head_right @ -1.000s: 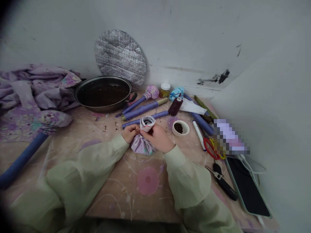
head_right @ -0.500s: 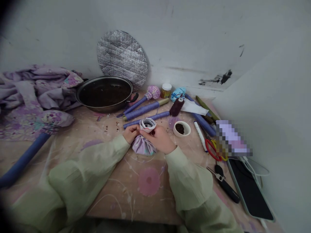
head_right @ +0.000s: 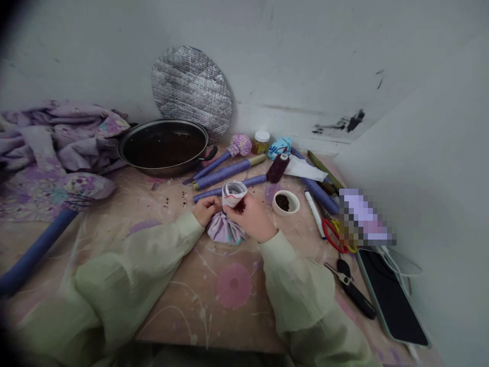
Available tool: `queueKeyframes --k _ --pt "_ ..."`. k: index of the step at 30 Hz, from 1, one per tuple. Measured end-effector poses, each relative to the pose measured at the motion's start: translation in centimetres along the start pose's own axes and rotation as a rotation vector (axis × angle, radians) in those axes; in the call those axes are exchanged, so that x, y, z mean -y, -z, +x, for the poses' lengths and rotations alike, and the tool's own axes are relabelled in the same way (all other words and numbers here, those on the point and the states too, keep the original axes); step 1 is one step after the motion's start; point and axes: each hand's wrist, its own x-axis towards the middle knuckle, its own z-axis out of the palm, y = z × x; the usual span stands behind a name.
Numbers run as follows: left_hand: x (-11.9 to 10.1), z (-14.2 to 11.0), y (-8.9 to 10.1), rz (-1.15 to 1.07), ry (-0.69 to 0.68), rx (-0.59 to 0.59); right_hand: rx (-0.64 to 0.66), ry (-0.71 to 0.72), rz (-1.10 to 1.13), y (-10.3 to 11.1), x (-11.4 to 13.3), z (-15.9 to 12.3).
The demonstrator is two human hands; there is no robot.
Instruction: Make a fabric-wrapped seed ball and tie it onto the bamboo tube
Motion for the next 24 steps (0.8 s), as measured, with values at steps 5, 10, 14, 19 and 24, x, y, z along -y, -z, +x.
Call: queueKeyframes --k 5,10,14,19,24 --pt "-0.06 0.00 -0.13 0.002 0.002 -0.007 0.012 -0.034 0.055 -0.19 0.00 0.07" --pt "-0.26 -0.01 -0.17 0.004 -0.002 -0.004 0.047 0.011 0.096 -0.01 0.71 0.00" --pt "-0.08 0.03 -0.14 0.004 -0.003 -0.005 0.063 0.017 0.076 0.04 0.53 0.01" --pt "0.20 0.03 -0.17 -0.001 -0.001 -0.004 0.085 -0.036 0.055 -0.09 0.12 -0.02" --pt "0.07 -0.01 -0.19 0.002 -0.013 -0.006 0.073 -0.018 0.026 -0.12 0.39 -0.07"
